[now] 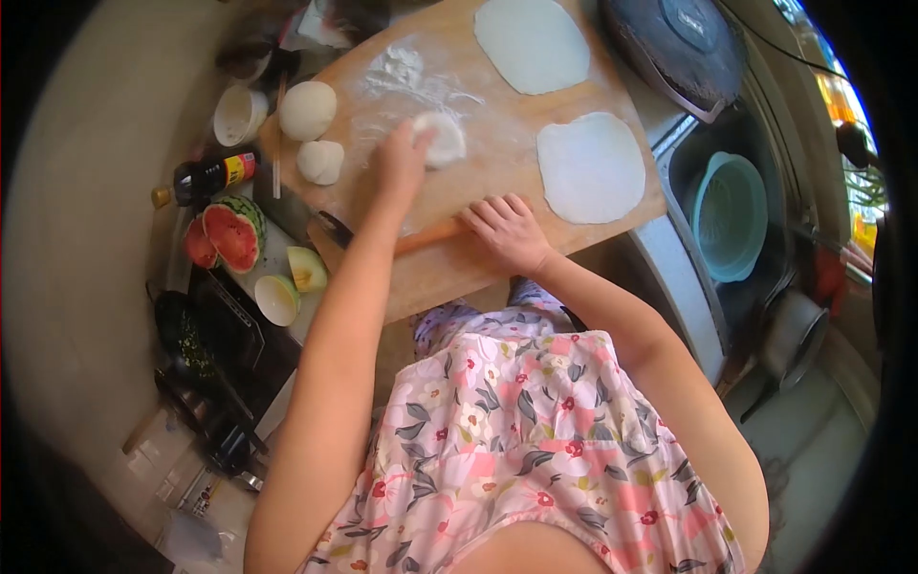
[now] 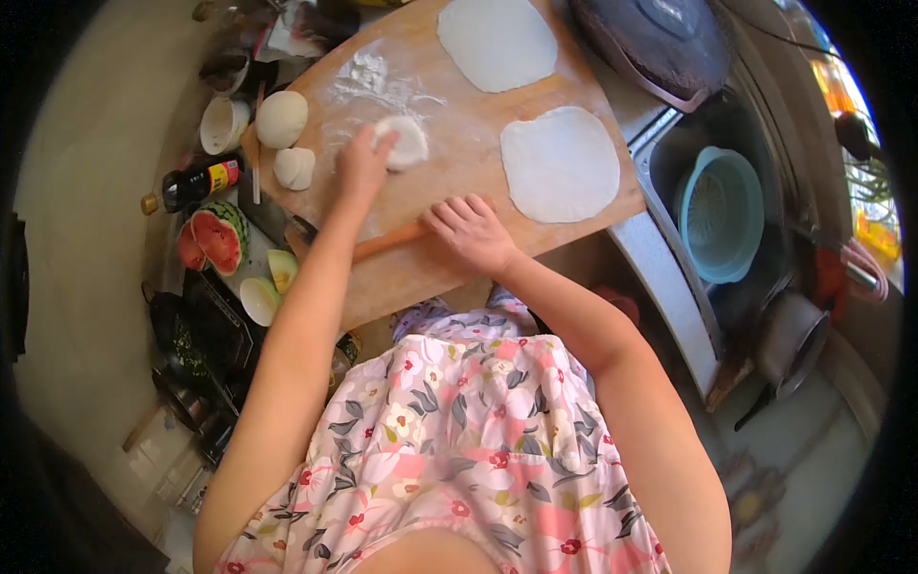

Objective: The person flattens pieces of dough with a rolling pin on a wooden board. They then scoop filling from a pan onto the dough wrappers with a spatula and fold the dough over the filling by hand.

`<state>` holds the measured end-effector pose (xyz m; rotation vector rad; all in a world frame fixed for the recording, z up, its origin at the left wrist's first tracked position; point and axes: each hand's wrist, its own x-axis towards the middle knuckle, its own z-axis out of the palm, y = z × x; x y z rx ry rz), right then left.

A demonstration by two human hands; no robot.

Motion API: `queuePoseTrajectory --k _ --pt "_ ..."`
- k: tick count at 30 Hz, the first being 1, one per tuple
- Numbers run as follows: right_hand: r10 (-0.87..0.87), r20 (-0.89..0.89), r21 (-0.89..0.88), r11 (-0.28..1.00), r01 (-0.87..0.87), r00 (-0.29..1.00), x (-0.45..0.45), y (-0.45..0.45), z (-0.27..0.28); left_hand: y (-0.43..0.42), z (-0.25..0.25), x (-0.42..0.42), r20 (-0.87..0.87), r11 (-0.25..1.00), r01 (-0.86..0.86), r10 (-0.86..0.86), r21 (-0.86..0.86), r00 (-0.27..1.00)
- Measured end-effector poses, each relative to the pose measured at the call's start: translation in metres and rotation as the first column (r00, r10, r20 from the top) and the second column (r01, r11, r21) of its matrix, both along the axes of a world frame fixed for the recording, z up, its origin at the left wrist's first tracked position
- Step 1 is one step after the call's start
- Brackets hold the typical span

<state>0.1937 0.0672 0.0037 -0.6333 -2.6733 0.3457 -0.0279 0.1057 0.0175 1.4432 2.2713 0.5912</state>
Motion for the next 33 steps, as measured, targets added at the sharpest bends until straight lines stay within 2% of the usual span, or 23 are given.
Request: queuePoseTrajectory --k 3,6,9,12,15,18,21,24,27,28,30,33 --pt "-0.003 -0.013 -0.010 1.000 0.003 1.000 0.001 0.001 0.003 -0.036 0.017 -0.010 0.091 0.997 -0.011 0.017 -0.072 0.996" --pt "0.001 -0.018 -0.028 1.000 -0.002 1.000 0.001 0.001 0.006 -0.057 0.071 -0.015 -0.004 0.994 -0.094 0.095 0.050 0.995" --pt "0.001 -0.009 -0.017 1.000 -0.001 1.000 0.001 0.001 0.006 -0.072 0.078 -0.019 -0.252 0.931 0.235 -0.166 0.279 0.954" --pt "-0.006 -0.001 0.003 1.000 0.006 1.000 0.002 0.001 0.005 -0.068 0.060 -0.010 -0.261 0.955 0.241 -0.192 0.172 0.946" --pt "-0.009 0.016 -0.039 0.999 0.009 1.000 0.000 0.001 0.008 -0.050 0.009 -0.002 -0.375 0.944 0.330 -0.303 0.010 0.876" --pt "-0.007 0.021 -0.046 0.999 0.008 1.000 -0.003 0.001 0.011 -0.047 -0.011 -0.010 -0.264 0.889 0.457 -0.438 0.010 0.859" --pt "0.056 0.027 -0.133 0.990 -0.052 0.998 -0.004 0.007 0.025 -0.043 -0.008 -0.020 -0.298 0.957 0.287 -0.288 -0.046 0.910" --pt "0.226 0.077 -0.109 0.970 -0.218 0.971 -0.017 0.032 0.025 -0.041 -0.023 -0.007 -0.275 0.991 -0.020 0.056 0.132 0.960" --pt "0.320 -0.031 -0.170 0.932 -0.320 0.947 -0.032 0.064 0.022 -0.064 -0.036 0.021 -0.143 0.991 0.051 -0.033 0.124 0.989" --pt "0.340 -0.037 -0.183 0.922 -0.341 0.940 -0.034 0.068 0.024 -0.076 -0.022 0.022 -0.149 0.988 0.150 -0.146 0.021 0.978" --pt "0.361 -0.021 -0.198 0.913 -0.358 0.932 -0.023 0.081 0.031 -0.098 -0.007 0.023 -0.162 0.986 0.161 -0.166 -0.040 0.973" --pt "0.382 0.034 -0.165 0.914 -0.372 0.924 -0.013 0.086 0.029 -0.139 -0.025 0.007 -0.067 0.988 0.027 -0.017 0.155 0.998"
